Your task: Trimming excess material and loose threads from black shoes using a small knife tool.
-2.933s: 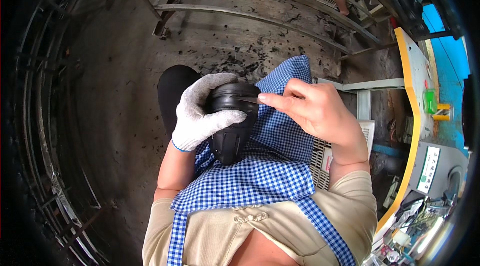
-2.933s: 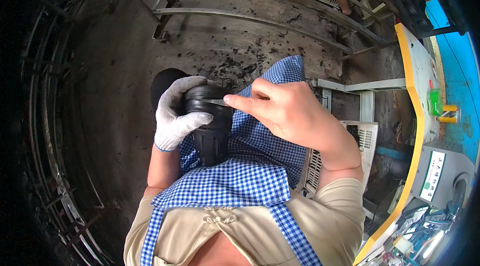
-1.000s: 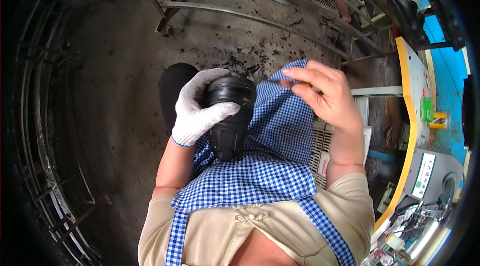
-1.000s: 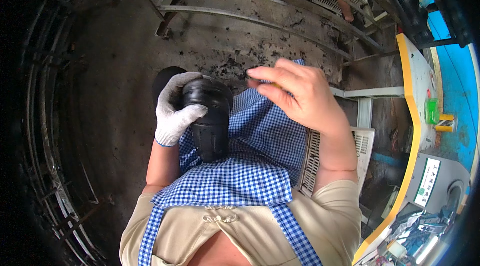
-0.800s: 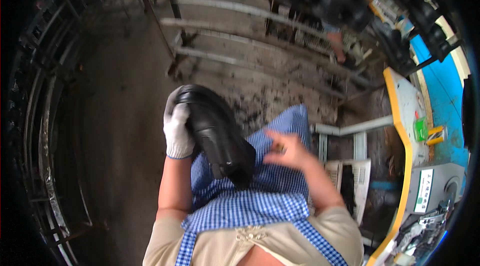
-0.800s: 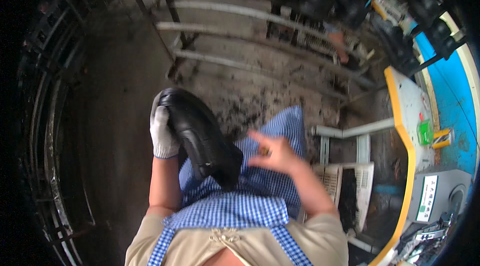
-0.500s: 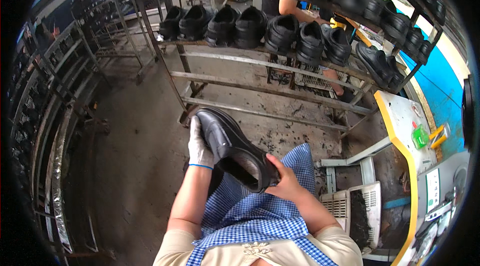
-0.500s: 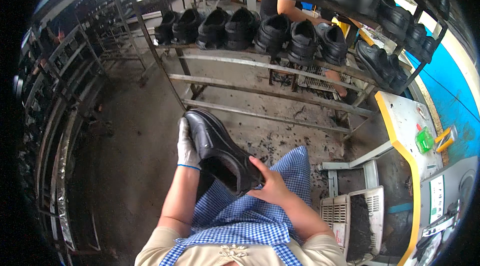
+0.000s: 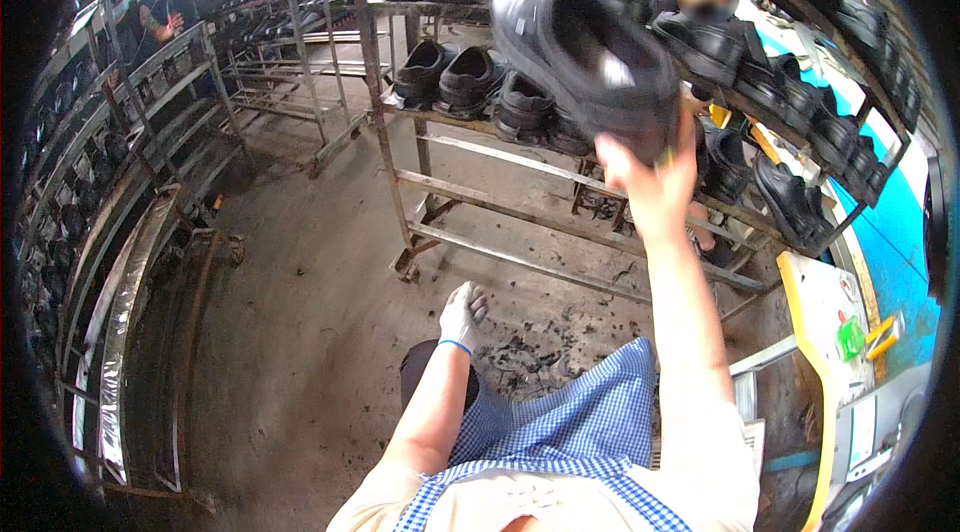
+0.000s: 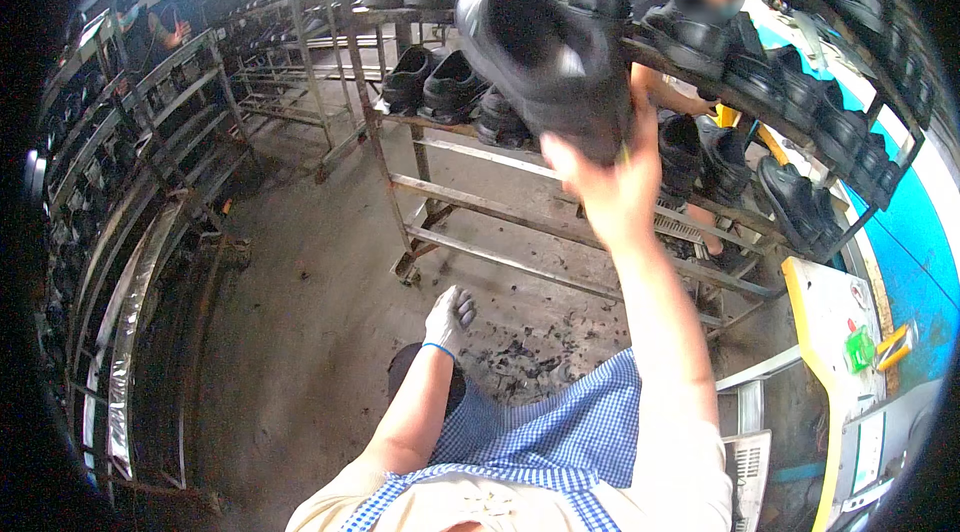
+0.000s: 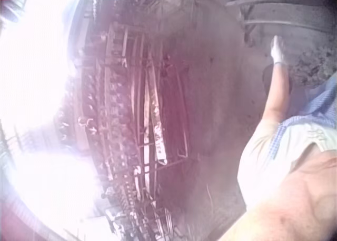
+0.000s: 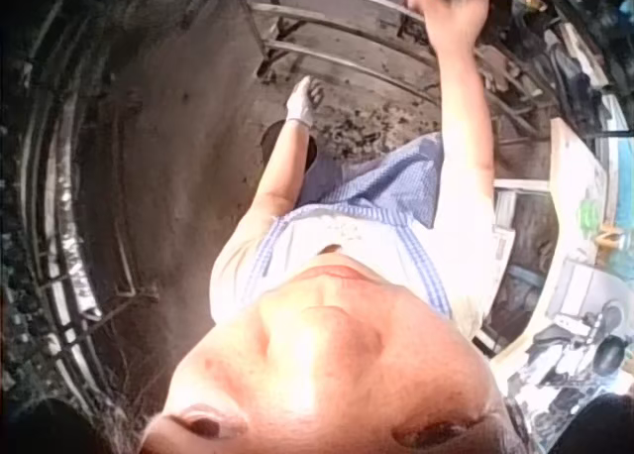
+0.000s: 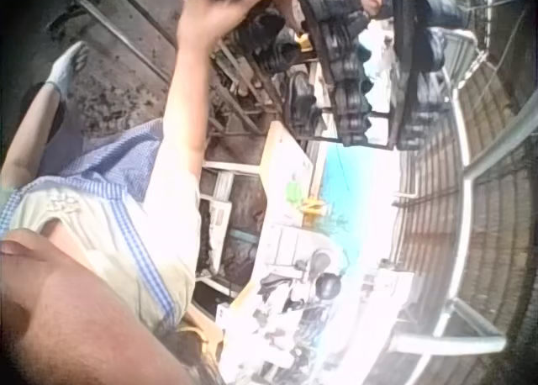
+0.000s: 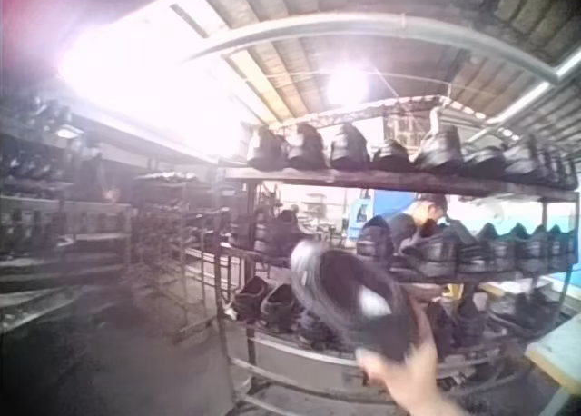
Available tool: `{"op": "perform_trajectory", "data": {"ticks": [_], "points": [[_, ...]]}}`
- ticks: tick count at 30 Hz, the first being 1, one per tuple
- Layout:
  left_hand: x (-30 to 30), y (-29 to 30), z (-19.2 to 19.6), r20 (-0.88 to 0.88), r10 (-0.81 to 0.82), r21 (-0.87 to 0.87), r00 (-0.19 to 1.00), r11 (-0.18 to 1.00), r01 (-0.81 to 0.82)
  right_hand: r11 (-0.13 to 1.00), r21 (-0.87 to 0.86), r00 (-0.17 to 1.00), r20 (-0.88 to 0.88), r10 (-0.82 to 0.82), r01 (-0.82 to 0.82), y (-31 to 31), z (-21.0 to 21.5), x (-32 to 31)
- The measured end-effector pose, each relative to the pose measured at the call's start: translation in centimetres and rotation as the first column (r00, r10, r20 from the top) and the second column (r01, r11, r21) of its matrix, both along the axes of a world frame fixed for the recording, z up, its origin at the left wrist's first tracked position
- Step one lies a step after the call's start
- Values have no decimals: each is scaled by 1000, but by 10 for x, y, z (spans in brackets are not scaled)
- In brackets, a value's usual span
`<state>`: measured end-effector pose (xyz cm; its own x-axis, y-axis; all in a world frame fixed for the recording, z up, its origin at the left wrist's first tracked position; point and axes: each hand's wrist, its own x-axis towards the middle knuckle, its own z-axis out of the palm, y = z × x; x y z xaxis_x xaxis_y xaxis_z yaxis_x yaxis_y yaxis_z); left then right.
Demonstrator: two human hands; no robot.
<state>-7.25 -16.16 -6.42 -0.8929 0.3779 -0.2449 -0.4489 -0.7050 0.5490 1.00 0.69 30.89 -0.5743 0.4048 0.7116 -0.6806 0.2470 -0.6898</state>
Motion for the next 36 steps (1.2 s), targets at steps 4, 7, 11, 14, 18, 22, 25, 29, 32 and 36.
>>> {"op": "perform_trajectory", "data": {"ticks": [4, 7, 11, 14, 18, 22, 25, 29, 32, 36], "points": [[6, 12, 27, 90, -96, 10, 991, 995, 95, 818, 327, 877, -94, -471, 474, 20, 51, -111], [-1, 10, -5, 13, -165, 87, 986, 983, 163, 658, 456, 734, 13, -679, 600, 25, 67, -163], [7, 8, 16, 17, -133, -20, 991, 991, 134, 655, 289, 693, -41, -720, 698, 45, 58, -198], [13, -2, 32, 61, -101, -19, 993, 995, 102, 679, 270, 730, -297, -616, 683, 5, 61, -200], [7, -1, 35, 40, -169, -100, 985, 980, 172, 551, 540, 749, -602, -276, 637, -35, 95, -251], [1, -2, 38, 42, -116, -118, 992, 986, 120, 496, 758, 895, -266, -358, 423, -77, 132, -270], [-4, -3, 48, 76, -93, -100, 993, 990, 101, 388, 742, 777, -276, -567, 546, -83, 122, -278], [-8, -3, 41, 56, -83, -101, 995, 991, 88, 369, 802, 785, -187, -591, 469, -85, 134, -249], [-11, -4, 31, 27, -120, 97, 992, 988, 116, 333, 810, 842, -325, -430, 483, -72, 96, -209], [-3, -18, 59, -14, -99, 285, 995, 953, 99, 356, 860, 929, -312, -200, 366, -73, -5, -90]]}}
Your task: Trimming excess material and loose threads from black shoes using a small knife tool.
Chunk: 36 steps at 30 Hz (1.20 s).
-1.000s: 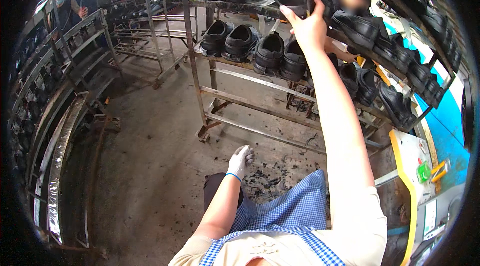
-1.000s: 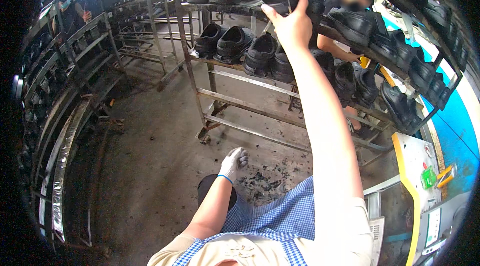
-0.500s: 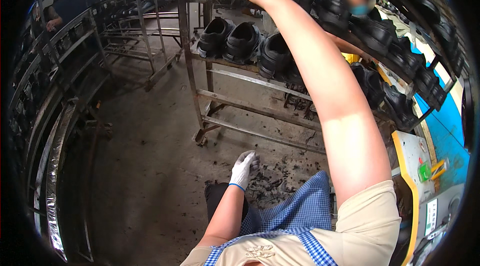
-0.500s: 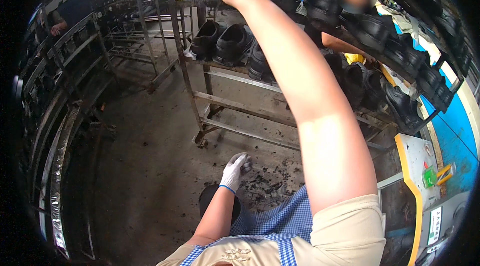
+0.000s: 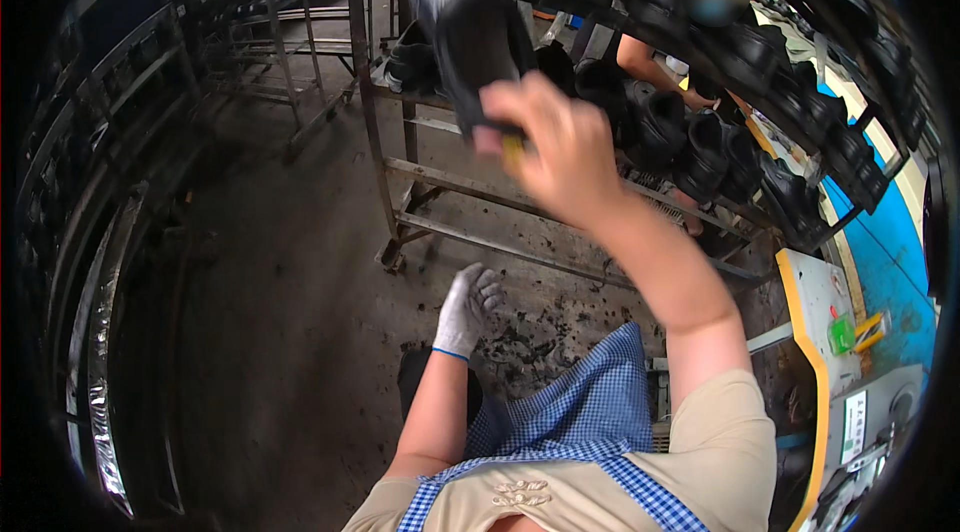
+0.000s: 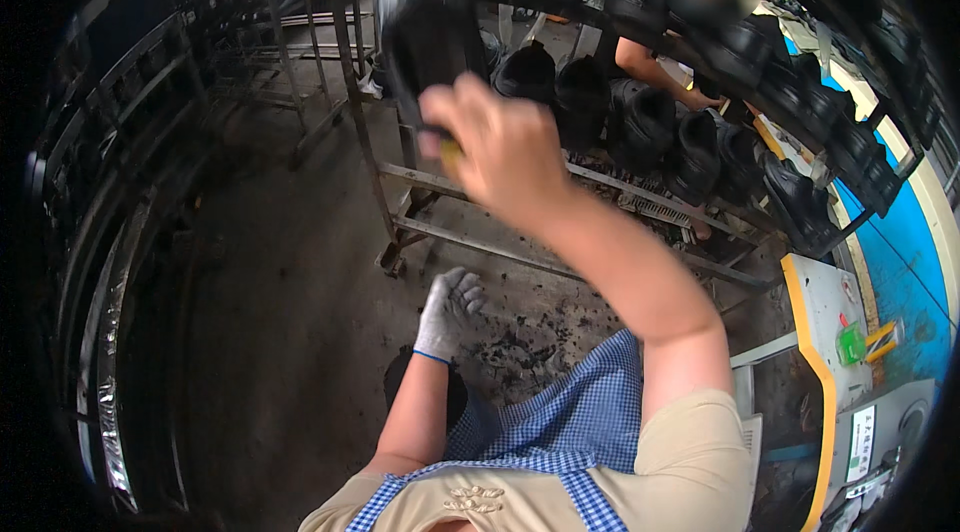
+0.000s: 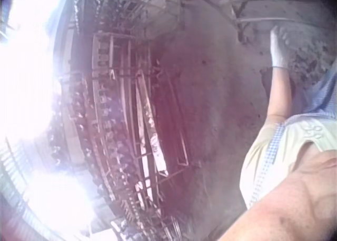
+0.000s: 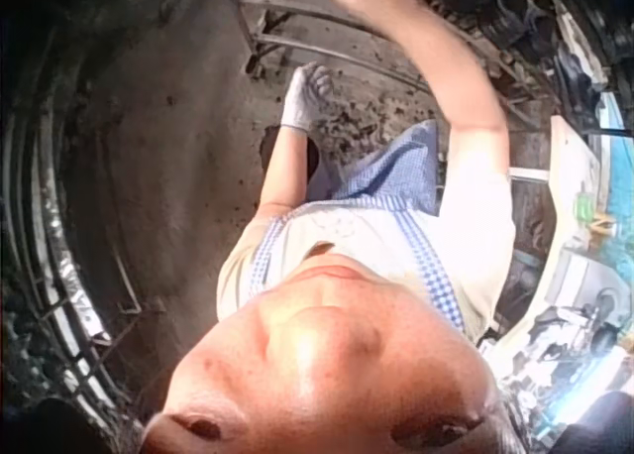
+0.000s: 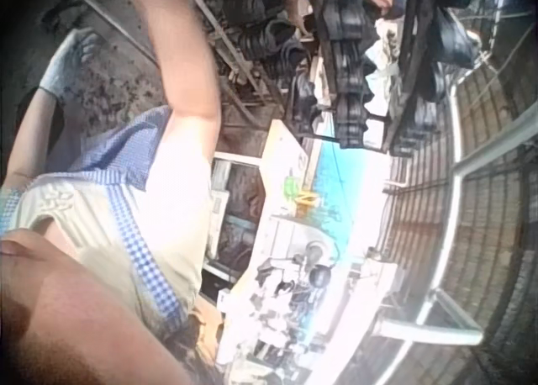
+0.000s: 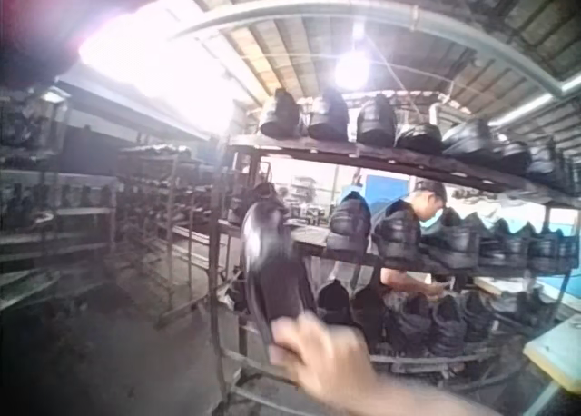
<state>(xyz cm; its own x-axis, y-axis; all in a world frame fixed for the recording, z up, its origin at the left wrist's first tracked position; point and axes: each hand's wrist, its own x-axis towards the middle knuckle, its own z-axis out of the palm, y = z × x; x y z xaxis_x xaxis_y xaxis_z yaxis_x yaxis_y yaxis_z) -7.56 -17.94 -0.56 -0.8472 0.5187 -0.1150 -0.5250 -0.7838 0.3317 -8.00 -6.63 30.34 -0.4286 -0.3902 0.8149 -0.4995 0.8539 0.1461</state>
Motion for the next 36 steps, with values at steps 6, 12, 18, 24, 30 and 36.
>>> {"op": "perform_trajectory", "data": {"ticks": [6, 12, 18, 24, 30, 36], "points": [[1, -32, 51, -323, 204, 259, 924, 958, -121, 980, 17, 870, 464, 166, -196, 24, -149, 147], [23, -23, 27, -204, 199, -276, 958, 928, -252, 890, -427, 374, 809, 454, -157, 43, -205, 198], [72, -23, 100, -574, -61, -432, 816, 870, -238, 627, -748, 572, 619, 539, 218, 74, -153, 185], [110, -27, 116, -512, -250, -518, 821, 853, -63, 723, -689, 664, 513, 544, -61, 71, -129, 172], [103, -36, 102, -413, 95, -259, 906, 941, -217, 740, -669, 664, 588, 463, 76, 78, -160, 187], [65, -46, 87, 75, 204, 154, 976, 965, -213, 496, -863, 467, 478, 744, 92, 78, -211, 231]]}}
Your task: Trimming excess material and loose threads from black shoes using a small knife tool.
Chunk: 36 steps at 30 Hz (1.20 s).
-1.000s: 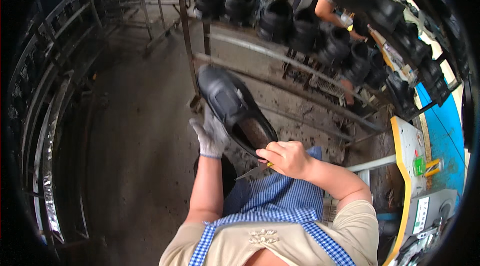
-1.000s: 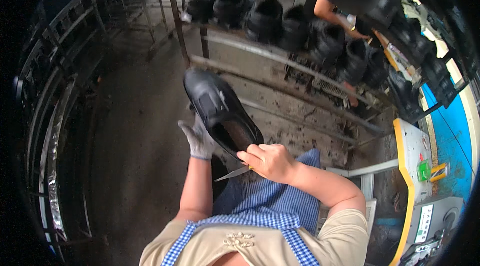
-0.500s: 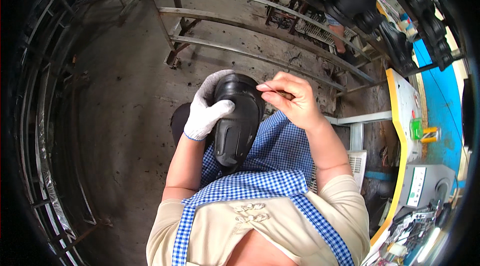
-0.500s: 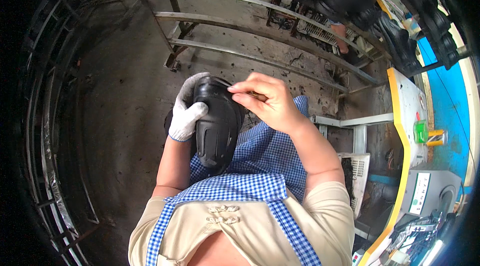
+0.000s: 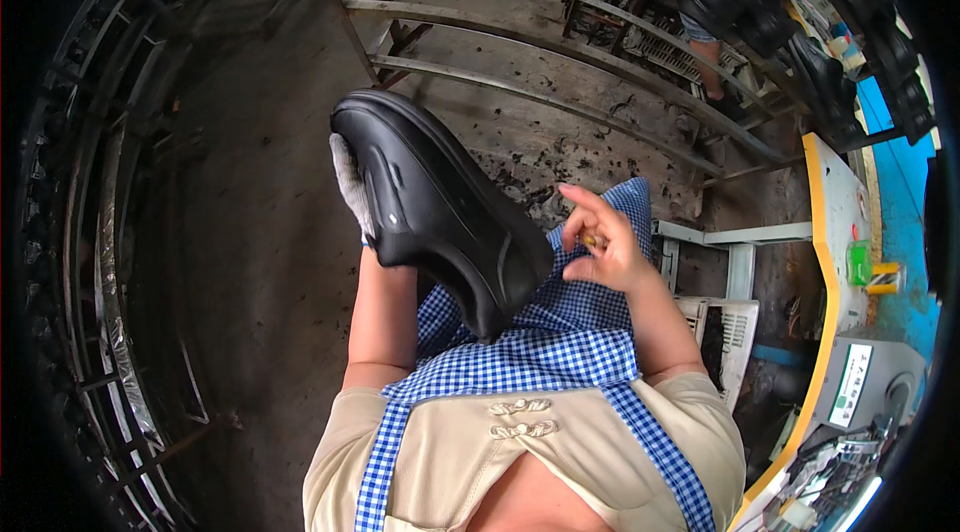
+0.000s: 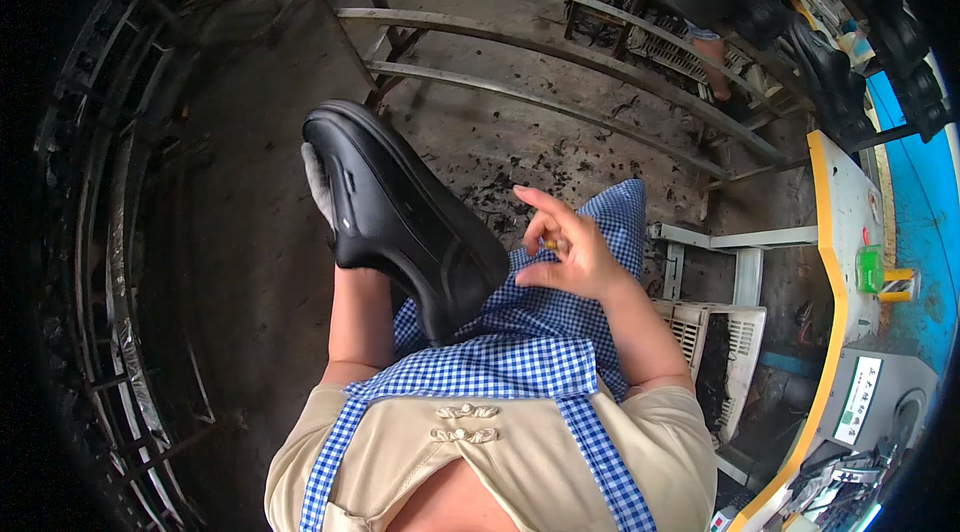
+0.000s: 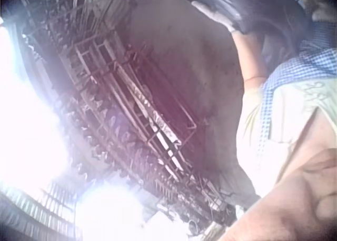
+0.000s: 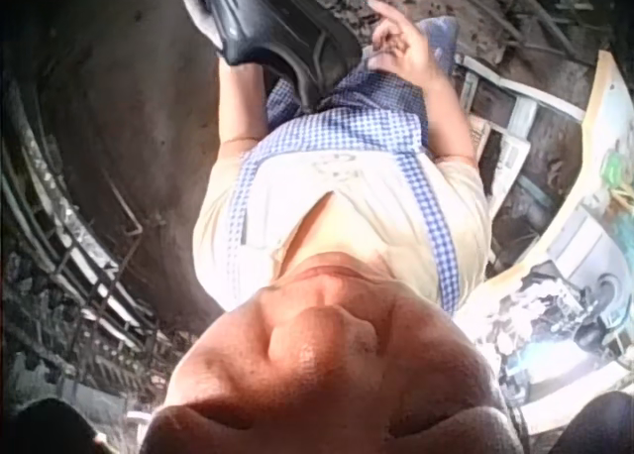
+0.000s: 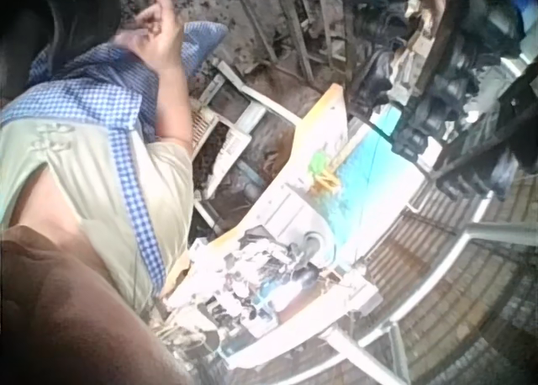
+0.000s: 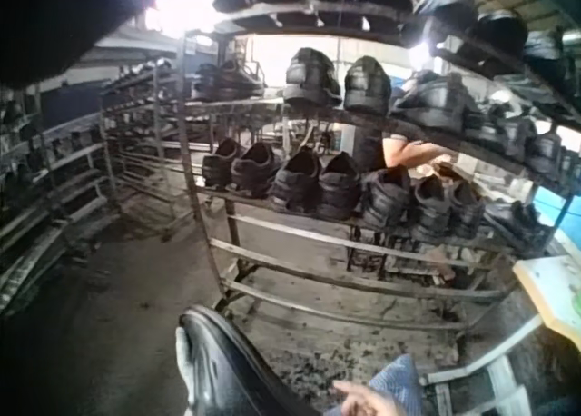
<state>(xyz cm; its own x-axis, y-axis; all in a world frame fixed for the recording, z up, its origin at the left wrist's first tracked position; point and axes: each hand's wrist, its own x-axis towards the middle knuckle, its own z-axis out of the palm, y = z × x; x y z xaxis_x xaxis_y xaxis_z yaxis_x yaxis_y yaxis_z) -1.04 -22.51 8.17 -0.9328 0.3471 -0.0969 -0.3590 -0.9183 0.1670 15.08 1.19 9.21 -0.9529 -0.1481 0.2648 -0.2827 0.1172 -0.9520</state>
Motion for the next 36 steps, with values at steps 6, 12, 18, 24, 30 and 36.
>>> {"op": "perform_trajectory", "data": {"ticks": [6, 12, 18, 24, 30, 36], "points": [[-2, 26, -18, 132, -34, 65, 991, 998, 25, 914, 336, 927, -361, -98, 227, -29, 11, 10], [-23, 11, -74, -254, -291, -621, 922, 780, 75, 923, -326, 979, 85, -185, 202, -25, 31, 1], [-14, -5, -67, 127, -392, -688, 911, 627, 366, 847, -348, 901, 316, -298, 402, 22, 25, -25], [-32, 25, -50, 97, -238, -724, 966, 649, 232, 897, -249, 877, 415, -241, 365, 40, 31, -38], [-37, 34, -60, -42, -175, -315, 984, 937, 153, 794, -400, 884, 298, -359, 457, 34, 66, -53], [-35, 55, -125, 284, -44, -468, 958, 865, 179, 830, -438, 837, -256, -483, 345, -29, 194, -136]]}}
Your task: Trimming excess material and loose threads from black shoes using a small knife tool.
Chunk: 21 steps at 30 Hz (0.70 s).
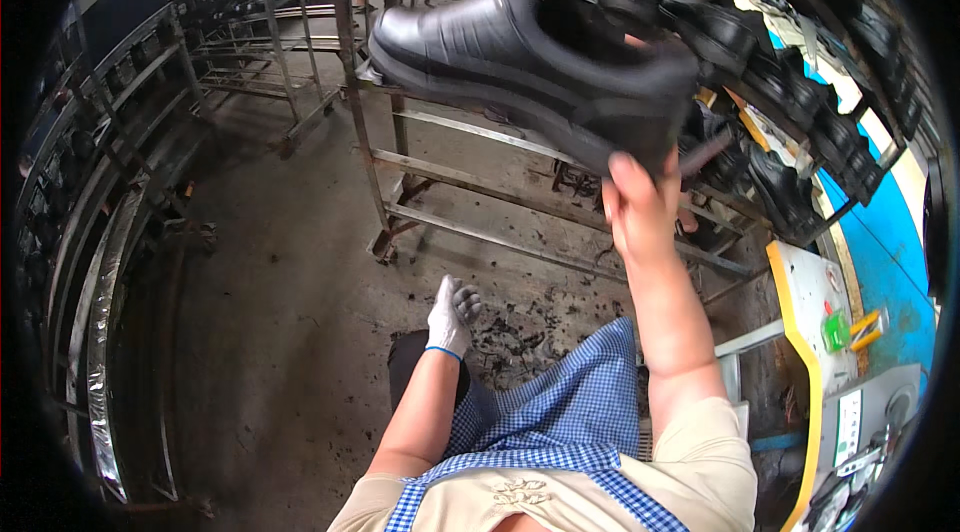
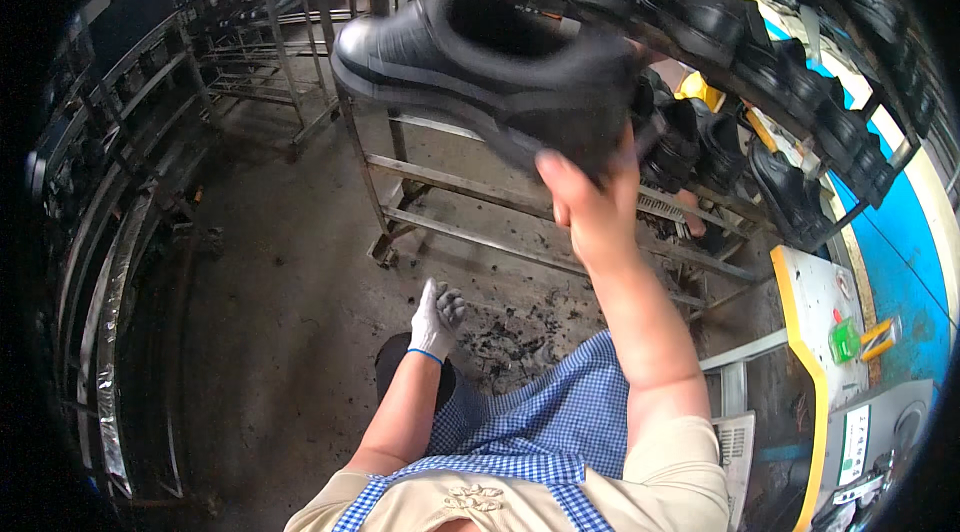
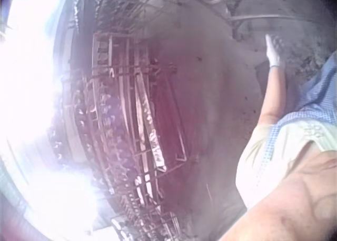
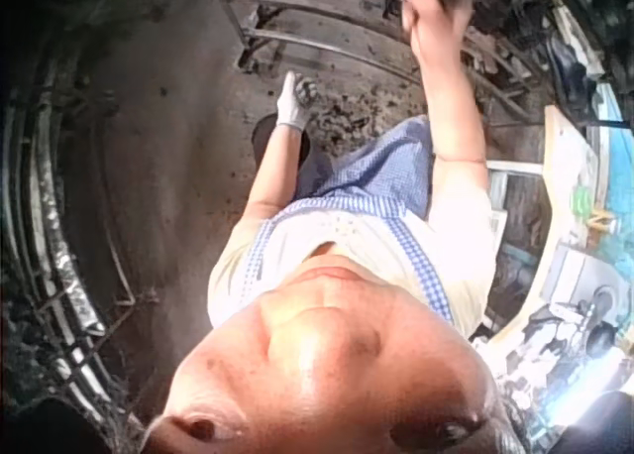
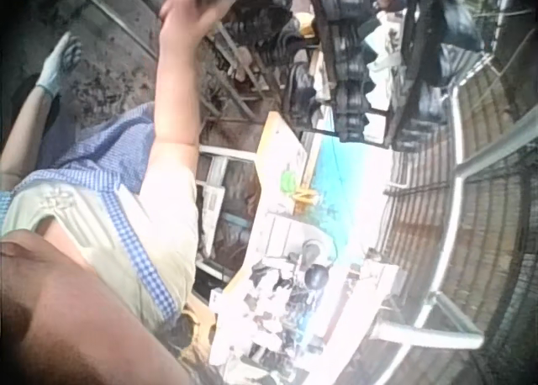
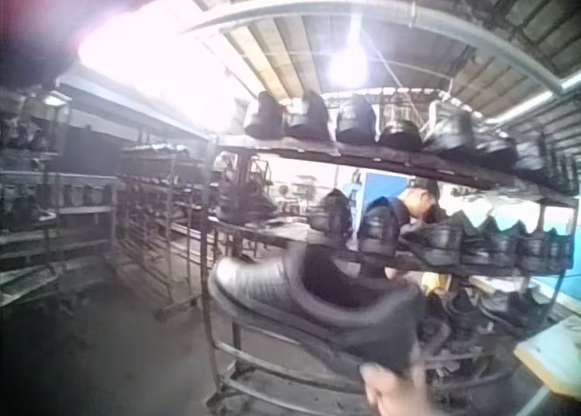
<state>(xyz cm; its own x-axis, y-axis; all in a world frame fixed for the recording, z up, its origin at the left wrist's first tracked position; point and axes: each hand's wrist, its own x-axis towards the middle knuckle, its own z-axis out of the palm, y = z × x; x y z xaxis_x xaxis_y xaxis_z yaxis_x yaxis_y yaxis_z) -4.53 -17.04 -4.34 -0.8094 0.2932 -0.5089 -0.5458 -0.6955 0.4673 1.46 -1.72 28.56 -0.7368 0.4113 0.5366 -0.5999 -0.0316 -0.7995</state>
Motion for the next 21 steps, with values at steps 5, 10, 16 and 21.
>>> {"op": "perform_trajectory", "data": {"ticks": [5, 10, 16, 21], "points": [[-7, 8, 3, -154, -101, -50, 983, 994, 94, 825, 375, 867, -433, -248, 424, 2, 69, -155], [-14, -8, 2, -171, -88, -83, 981, 994, 75, 340, 651, 647, -311, -696, 679, -13, 96, -229], [-15, -4, 16, -163, -82, -79, 983, 994, 70, 648, 497, 815, -314, -486, 578, -1, 35, -244], [-12, -11, 28, -265, -104, 24, 959, 993, 114, 838, 543, 999, -15, -46, 47, -2, -69, -135]]}}
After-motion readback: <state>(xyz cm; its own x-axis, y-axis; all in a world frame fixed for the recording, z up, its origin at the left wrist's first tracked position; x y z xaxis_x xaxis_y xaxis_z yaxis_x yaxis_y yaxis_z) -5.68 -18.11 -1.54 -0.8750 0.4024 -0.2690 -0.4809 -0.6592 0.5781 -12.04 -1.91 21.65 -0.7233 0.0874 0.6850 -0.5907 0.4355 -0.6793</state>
